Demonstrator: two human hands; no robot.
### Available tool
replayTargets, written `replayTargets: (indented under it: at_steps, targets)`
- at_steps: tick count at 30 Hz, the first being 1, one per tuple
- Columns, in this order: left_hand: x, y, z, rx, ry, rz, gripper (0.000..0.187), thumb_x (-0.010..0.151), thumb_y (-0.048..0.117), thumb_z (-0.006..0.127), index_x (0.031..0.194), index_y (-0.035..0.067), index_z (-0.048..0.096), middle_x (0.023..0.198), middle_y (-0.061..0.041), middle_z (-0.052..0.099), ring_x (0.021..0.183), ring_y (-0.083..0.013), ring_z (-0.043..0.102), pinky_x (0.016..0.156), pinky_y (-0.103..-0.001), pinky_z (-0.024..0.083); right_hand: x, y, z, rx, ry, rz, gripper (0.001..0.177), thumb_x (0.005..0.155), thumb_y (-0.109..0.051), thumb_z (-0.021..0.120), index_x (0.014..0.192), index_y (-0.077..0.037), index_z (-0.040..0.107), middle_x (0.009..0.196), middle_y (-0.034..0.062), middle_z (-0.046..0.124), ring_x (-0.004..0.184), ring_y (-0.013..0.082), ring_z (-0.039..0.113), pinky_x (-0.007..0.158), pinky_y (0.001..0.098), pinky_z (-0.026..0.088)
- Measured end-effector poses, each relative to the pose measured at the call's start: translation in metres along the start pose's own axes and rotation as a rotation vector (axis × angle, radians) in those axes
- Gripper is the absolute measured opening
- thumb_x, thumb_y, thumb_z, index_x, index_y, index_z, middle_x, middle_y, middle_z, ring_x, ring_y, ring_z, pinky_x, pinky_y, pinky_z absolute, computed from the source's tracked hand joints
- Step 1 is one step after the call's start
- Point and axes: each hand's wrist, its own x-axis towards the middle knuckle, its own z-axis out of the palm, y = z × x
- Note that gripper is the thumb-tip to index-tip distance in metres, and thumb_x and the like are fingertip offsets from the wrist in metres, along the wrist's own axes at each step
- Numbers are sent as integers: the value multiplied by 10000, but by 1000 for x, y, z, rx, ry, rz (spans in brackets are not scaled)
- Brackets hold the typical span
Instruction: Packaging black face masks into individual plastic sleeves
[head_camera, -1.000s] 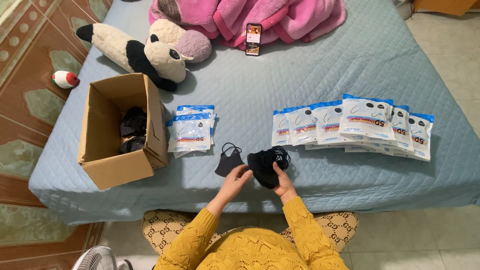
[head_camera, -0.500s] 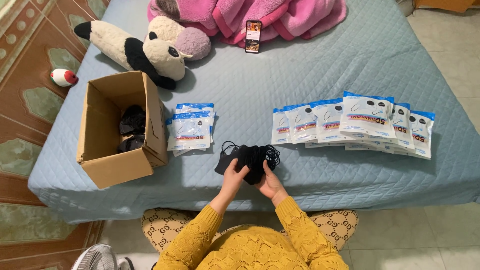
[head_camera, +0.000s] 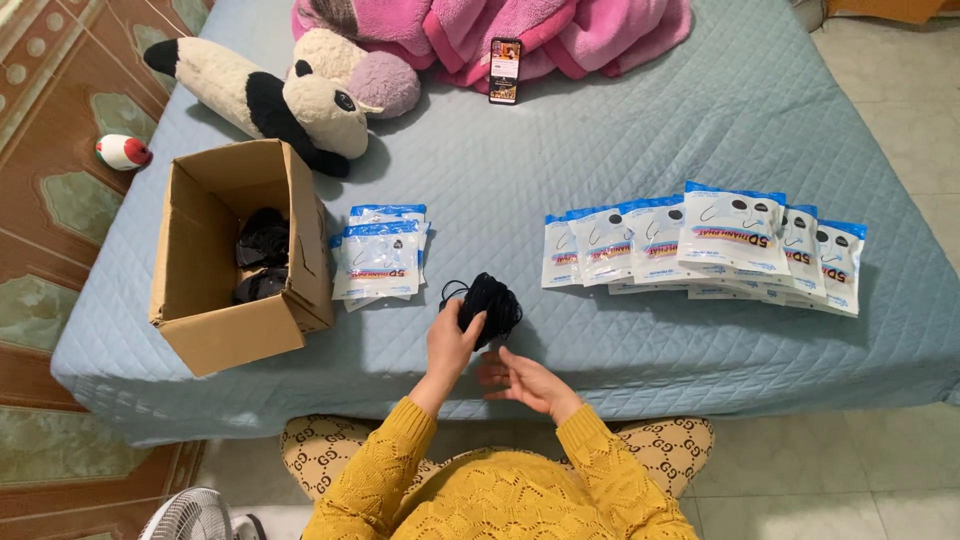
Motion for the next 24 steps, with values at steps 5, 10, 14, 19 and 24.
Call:
replayTargets:
  at_steps: [5, 10, 14, 19, 24]
  targets:
    - [-9, 6, 20, 157, -81, 52, 456, 942, 477, 731, 1102, 64, 620, 905, -170, 677, 901, -352, 715, 749, -456, 587, 58, 33, -44, 71, 180, -200, 637, 888, -275, 843, 1406, -38, 559, 1275, 154, 679, 1142, 360, 666, 961, 639, 535]
    - [-8, 8, 16, -92, -121, 15, 413, 951, 444, 756, 997, 56, 622, 801, -172, 653, 765, -304, 679, 646, -396, 522, 64, 19, -62, 295, 134, -143, 522, 894, -586, 702, 1205, -167, 693, 1144, 80, 729, 1080, 314, 700, 981, 567, 553]
    - [2, 8, 2, -54, -134, 66, 375, 963, 423, 746, 1011, 72, 621, 818, -155, 662, 768, -284, 667, 628, -389, 507, 52, 16, -65, 336, 114, -33, 671, 937, -624, 614, 1258, -35, 621, 1190, 194, 671, 1144, 398, 648, 1019, 579, 530]
    - [10, 27, -16, 207, -80, 118, 303, 981, 353, 694, 1066, 75, 611, 888, -139, 652, 852, -297, 665, 689, -384, 529, -3, -1, -19, 180, 38, 88, 701, 920, -678, 567, 1169, -32, 679, 1109, 195, 743, 1038, 366, 731, 919, 549, 606]
    - [1, 15, 15, 568, 126, 805, 411, 732, 267, 831, 1072, 146, 635, 956, -38, 659, 906, -232, 642, 710, -342, 528, -2, -21, -31, 206, -429, -48, 1143, 745, -933, 404, 1397, -1, 522, 1377, 260, 599, 1326, 457, 540, 1113, 682, 396]
